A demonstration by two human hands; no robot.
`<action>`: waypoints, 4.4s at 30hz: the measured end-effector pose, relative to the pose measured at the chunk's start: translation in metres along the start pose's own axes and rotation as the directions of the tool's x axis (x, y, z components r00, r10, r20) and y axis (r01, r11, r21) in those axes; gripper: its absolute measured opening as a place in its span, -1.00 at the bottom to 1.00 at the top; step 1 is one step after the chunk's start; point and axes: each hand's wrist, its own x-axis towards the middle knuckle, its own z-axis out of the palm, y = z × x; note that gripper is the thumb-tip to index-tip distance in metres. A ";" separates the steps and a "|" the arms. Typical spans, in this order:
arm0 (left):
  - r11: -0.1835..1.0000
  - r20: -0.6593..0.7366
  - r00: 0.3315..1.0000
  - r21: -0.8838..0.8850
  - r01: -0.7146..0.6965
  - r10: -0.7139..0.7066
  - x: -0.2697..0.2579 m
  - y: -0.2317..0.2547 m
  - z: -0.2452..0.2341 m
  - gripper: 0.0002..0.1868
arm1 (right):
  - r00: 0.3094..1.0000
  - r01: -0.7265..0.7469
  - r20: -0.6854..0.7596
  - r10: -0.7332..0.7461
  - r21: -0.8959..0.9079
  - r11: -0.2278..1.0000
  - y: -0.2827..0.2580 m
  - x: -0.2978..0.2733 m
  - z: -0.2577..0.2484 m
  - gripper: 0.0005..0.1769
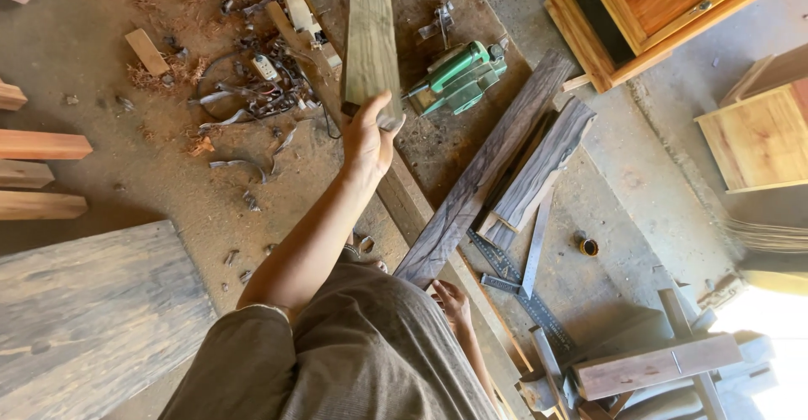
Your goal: Using a square and markings to measure and prepare wood for woodworking.
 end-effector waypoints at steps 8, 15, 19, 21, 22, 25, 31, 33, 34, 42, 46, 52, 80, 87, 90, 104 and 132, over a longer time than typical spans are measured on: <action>0.640 0.242 0.970 0.742 -0.202 0.025 0.002 0.026 0.021 0.10 | 1.000 -0.018 0.021 0.019 -0.048 0.999 0.001 0.005 -0.004 -0.31; 0.505 0.368 0.925 0.784 -0.363 0.093 0.022 0.031 0.047 0.06 | 1.000 0.001 0.017 -0.001 -0.001 1.000 0.014 0.016 -0.007 -0.34; 0.495 0.404 0.912 0.780 -0.382 0.067 0.028 0.033 0.053 0.09 | 1.000 0.017 -0.001 -0.017 0.003 1.000 0.011 0.007 -0.003 -0.34; 0.504 0.427 0.901 0.764 -0.403 0.073 0.031 0.033 0.049 0.11 | 0.999 0.033 0.001 -0.033 -0.029 0.999 0.008 0.003 -0.001 -0.34; 0.525 0.424 0.903 0.756 -0.392 0.063 0.032 0.033 0.047 0.11 | 0.999 0.034 -0.003 -0.034 -0.012 0.999 0.008 0.002 0.000 -0.34; 0.500 0.457 0.887 0.753 -0.428 0.072 0.034 0.032 0.028 0.13 | 0.999 0.047 -0.023 -0.047 0.017 0.999 0.006 -0.003 0.003 -0.32; 0.503 0.353 0.916 0.766 -0.400 0.192 0.066 0.030 -0.087 -0.22 | 0.993 0.047 -0.098 -0.066 -0.182 0.982 -0.035 -0.031 0.016 -0.25; 0.579 0.340 0.902 0.692 -0.431 0.266 0.089 0.020 -0.147 -0.35 | 0.991 0.046 -0.115 -0.067 -0.170 0.984 -0.040 -0.032 0.025 -0.22; 0.644 0.059 0.977 0.743 -0.181 0.207 0.089 0.026 -0.161 -0.39 | 0.990 0.055 -0.111 -0.081 -0.216 0.975 -0.038 -0.029 0.029 -0.19; 0.396 -0.451 0.852 0.754 0.524 -0.267 0.137 -0.013 -0.294 -0.39 | 0.954 -0.102 -0.259 -0.149 -0.751 0.652 -0.085 -0.054 0.059 -0.36; 0.272 -0.228 0.858 0.884 0.381 -0.461 0.167 -0.029 -0.300 -0.40 | 0.805 0.132 -0.391 -0.446 -0.615 0.777 -0.150 -0.017 0.063 -0.47; 0.112 -0.086 0.729 0.969 0.218 -0.679 0.197 -0.047 -0.302 -0.37 | 0.774 0.445 -0.350 -0.528 -0.293 0.846 -0.342 0.117 0.142 -0.34; 0.137 -0.047 0.716 0.971 0.197 -0.697 0.227 -0.090 -0.268 -0.44 | 0.932 0.322 -0.274 -0.237 0.324 0.890 -0.378 -0.033 0.180 -0.47; -0.095 -0.042 0.901 0.995 0.001 -0.431 0.239 -0.108 -0.241 -0.30 | 0.954 0.261 -0.254 -0.158 0.452 0.853 -0.376 -0.039 0.167 -0.55; -0.024 0.046 0.893 0.998 -0.063 -0.447 0.248 -0.089 -0.224 -0.35 | 0.939 0.269 -0.309 -0.149 0.394 0.879 -0.388 -0.047 0.171 -0.57; 0.115 0.052 0.730 0.993 0.037 -0.681 0.242 -0.092 -0.210 -0.43 | 0.941 0.230 -0.302 -0.149 0.251 0.940 -0.389 -0.095 0.173 -0.55; -0.150 0.167 0.922 0.981 -0.121 0.348 0.315 0.092 -0.322 -0.66 | 0.827 0.557 0.285 -0.484 -0.305 0.772 -0.474 0.134 0.282 -0.79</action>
